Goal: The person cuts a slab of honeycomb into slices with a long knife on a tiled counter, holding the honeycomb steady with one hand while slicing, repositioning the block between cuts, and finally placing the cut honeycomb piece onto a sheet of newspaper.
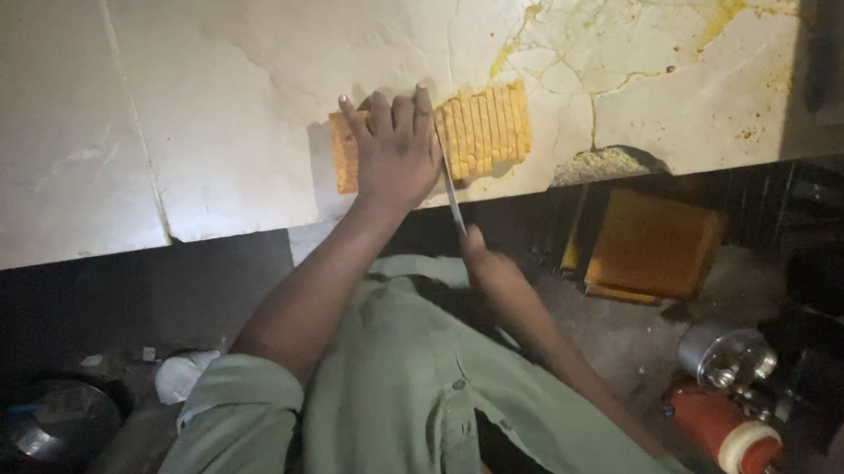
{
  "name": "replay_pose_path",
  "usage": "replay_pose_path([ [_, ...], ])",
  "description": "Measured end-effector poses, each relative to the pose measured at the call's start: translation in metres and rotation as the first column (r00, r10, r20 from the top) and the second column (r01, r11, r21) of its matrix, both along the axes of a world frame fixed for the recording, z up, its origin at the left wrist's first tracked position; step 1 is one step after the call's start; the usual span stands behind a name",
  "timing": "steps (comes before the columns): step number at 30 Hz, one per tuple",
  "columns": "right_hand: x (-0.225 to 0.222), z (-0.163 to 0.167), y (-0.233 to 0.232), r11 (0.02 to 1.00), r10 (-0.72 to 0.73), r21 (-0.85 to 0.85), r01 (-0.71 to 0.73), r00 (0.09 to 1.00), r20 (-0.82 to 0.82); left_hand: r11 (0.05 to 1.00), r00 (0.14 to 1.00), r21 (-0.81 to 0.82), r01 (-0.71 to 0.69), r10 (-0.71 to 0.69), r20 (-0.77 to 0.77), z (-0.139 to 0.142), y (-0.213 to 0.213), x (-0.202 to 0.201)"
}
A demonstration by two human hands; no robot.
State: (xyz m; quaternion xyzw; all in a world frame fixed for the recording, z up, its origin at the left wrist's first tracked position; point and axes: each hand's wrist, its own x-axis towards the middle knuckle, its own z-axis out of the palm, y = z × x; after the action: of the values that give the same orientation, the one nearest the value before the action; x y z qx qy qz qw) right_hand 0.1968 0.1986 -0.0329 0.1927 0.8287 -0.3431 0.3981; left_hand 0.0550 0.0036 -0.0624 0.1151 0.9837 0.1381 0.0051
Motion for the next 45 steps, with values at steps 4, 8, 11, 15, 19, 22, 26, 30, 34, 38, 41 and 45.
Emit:
replay_pose_path([
  [4, -0.061, -0.013, -0.028, 0.902, 0.426, 0.197, -0.383, 0.861, -0.278, 0.998, 0.998, 0.063, 0.011, -0.006, -0.068, -0.005, -0.004, 0.0],
  [8, -0.118, 0.019, -0.058, 0.898, 0.434, 0.156, -0.411, 0.769, -0.47, 0.999, 0.977, 0.035, 0.011, -0.003, -0.214, -0.003, -0.011, 0.001],
  [11, -0.109, 0.047, -0.066, 0.918, 0.391, 0.13, -0.375, 0.8, -0.455, 0.999, 0.978, 0.049, -0.02, 0.03, -0.207, 0.002, -0.015, 0.004],
  [15, -0.027, 0.049, -0.026, 0.879, 0.474, 0.142, -0.455, 0.866, -0.162, 1.0, 0.993, 0.018, -0.008, 0.01, -0.118, 0.004, -0.016, 0.003],
  [19, 0.005, -0.004, -0.008, 0.825, 0.564, 0.198, -0.529, 0.746, -0.355, 1.0, 0.999, 0.016, -0.027, 0.027, -0.041, 0.001, -0.014, 0.0],
  [22, -0.037, -0.025, -0.034, 0.872, 0.482, 0.236, -0.428, 0.835, -0.265, 1.0, 0.999, 0.006, 0.011, -0.011, -0.036, -0.002, -0.016, 0.001],
  [26, -0.112, 0.021, -0.065, 0.866, 0.5, 0.213, -0.452, 0.782, -0.372, 0.997, 0.978, 0.08, 0.014, 0.003, -0.208, -0.004, -0.021, 0.002],
  [30, -0.119, 0.075, -0.084, 0.96, 0.279, 0.03, -0.278, 0.959, -0.048, 0.999, 0.98, 0.038, -0.019, 0.027, -0.197, -0.003, -0.026, 0.005],
  [34, -0.04, 0.067, -0.047, 0.82, 0.563, 0.116, -0.561, 0.753, -0.34, 0.999, 0.994, 0.043, -0.027, 0.031, -0.101, -0.005, -0.025, 0.004],
  [38, 0.0, 0.006, -0.022, 0.822, 0.565, 0.126, -0.555, 0.766, -0.308, 0.999, 0.998, 0.029, -0.024, 0.025, -0.051, -0.01, -0.022, 0.002],
  [41, -0.032, -0.024, -0.039, 0.854, 0.514, 0.214, -0.474, 0.833, -0.206, 0.999, 0.996, 0.022, -0.023, 0.025, -0.084, -0.013, -0.023, 0.003],
  [45, -0.103, 0.002, -0.066, 0.885, 0.464, 0.178, -0.429, 0.795, -0.391, 0.997, 0.979, 0.073, -0.017, 0.032, -0.203, -0.011, -0.028, 0.006],
])
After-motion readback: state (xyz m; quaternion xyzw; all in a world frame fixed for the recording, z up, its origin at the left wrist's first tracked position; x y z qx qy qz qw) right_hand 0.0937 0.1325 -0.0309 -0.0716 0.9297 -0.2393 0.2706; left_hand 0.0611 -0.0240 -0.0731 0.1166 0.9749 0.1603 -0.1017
